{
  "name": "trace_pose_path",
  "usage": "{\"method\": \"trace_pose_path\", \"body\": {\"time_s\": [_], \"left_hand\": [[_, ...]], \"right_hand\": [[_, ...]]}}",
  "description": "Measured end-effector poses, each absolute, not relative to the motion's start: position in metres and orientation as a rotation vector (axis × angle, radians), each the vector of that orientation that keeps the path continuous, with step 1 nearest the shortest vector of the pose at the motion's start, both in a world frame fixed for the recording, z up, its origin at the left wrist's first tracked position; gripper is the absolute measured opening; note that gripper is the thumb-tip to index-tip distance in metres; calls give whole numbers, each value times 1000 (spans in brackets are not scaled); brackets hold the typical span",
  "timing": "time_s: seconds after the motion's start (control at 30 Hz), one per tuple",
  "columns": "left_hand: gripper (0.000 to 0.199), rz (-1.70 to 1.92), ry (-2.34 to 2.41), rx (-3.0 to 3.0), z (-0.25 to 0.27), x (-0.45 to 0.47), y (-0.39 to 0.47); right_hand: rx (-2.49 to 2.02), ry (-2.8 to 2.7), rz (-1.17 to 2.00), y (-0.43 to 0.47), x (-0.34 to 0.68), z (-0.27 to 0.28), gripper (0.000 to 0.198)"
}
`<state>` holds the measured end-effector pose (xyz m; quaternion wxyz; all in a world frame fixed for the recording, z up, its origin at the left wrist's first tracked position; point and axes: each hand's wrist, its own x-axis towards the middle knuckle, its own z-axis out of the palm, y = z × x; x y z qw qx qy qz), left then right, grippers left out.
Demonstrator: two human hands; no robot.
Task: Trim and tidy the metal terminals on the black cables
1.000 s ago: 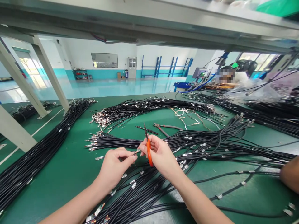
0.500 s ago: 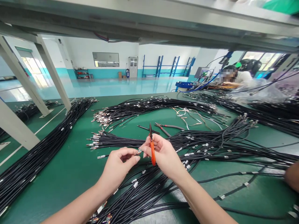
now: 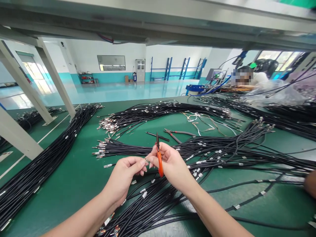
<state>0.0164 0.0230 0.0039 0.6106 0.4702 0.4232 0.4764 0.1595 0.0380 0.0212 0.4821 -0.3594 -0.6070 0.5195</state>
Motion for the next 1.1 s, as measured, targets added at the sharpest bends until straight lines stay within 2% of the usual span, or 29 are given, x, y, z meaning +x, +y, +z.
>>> {"method": "trace_pose_path", "body": {"time_s": [0.47,1.1], "left_hand": [[11,1058,931,1113,2,12,20],[14,1110,1014,1089,-1,15,19]], "right_hand": [[-883,-1427,1288,41,164,21,17],[-894,-1508,1249,41,165,21,16]]}}
